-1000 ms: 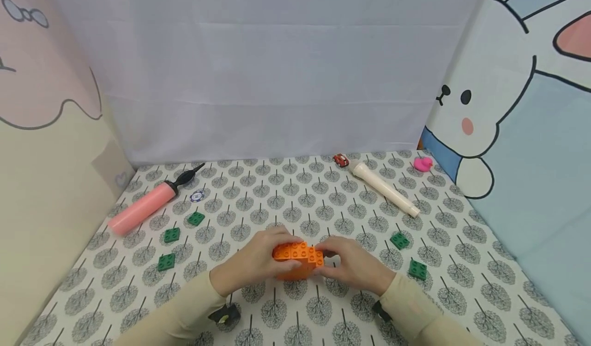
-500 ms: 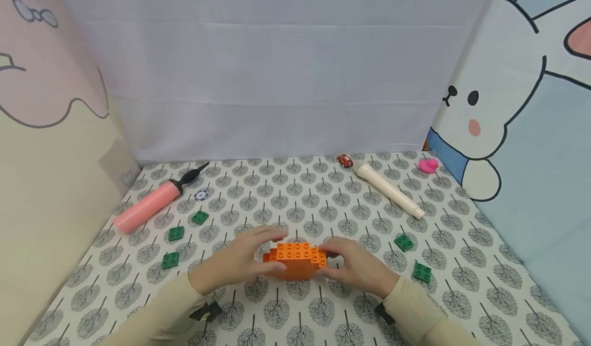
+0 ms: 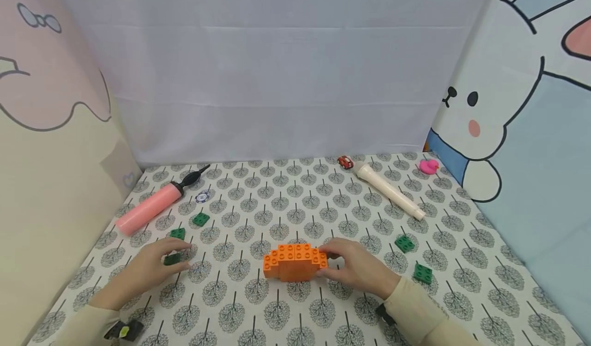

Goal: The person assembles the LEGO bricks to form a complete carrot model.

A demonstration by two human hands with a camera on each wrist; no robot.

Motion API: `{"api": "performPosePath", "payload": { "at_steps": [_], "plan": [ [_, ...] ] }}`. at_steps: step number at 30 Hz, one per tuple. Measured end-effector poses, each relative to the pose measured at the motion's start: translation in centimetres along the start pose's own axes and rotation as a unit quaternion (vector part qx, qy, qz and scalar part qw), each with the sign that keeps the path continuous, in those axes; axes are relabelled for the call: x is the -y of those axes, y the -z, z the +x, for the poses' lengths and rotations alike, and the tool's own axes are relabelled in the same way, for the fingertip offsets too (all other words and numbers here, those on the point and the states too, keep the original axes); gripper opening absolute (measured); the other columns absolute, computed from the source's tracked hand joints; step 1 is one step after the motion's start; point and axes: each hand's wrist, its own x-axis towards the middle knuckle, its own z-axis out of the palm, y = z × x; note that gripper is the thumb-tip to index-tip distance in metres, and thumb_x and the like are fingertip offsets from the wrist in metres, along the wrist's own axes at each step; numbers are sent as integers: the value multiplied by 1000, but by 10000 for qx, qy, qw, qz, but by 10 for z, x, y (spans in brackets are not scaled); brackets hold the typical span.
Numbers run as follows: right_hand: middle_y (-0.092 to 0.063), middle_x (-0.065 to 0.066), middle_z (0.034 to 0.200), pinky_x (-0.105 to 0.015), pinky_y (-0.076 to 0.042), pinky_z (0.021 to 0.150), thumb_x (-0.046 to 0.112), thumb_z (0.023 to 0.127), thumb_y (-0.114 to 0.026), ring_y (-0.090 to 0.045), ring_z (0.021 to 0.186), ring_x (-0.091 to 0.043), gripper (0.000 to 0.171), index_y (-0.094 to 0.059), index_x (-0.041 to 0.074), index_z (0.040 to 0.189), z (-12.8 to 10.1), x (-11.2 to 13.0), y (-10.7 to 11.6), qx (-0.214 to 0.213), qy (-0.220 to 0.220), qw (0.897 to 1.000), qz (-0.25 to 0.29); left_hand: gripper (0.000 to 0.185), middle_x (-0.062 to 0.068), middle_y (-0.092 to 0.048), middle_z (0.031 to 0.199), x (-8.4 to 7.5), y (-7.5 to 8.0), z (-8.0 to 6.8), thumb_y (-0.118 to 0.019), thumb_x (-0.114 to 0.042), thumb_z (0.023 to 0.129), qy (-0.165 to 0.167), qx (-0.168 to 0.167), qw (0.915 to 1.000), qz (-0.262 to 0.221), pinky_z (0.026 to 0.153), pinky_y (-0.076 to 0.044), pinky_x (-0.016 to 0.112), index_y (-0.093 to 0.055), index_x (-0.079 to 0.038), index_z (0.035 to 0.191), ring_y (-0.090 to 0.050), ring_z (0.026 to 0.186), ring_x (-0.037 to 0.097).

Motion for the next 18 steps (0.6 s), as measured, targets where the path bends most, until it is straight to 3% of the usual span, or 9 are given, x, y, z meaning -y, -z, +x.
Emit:
{"api": "performPosePath", "payload": {
  "at_steps": [6,11,18],
  "plan": [
    [-67,12,114,-33,-56,88,45,87,-74,-62,98,-3,45,-68,19,123,-1,-3,-1,-7,-51,10000,26,49,19,-63,122,20,7,-10,-85,-20,78,127,65,9992,362,96,-49,59,-69,-2,121,-59,114,43],
    [-67,11,116,-33,-56,89,46,87,-73,-63,99,-3,46,-68,19,124,-1,-4,-1,32,-80,9999,54,49,17,-64,118,30,10,-11,-83,-22,79,347,244,9989,179,92,-52,55,-69,1,121,-62,108,38],
    [-67,11,116,-33,-56,90,45,87,-73,-62,100,-3,46,-67,18,124,-1,-4,-1,45,-121,9999,73,43,6,-66,109,23,6,-7,-83,-25,81,266,160,9995,54,88,-55,50,-72,-5,118,-64,102,29]
  ]
}}
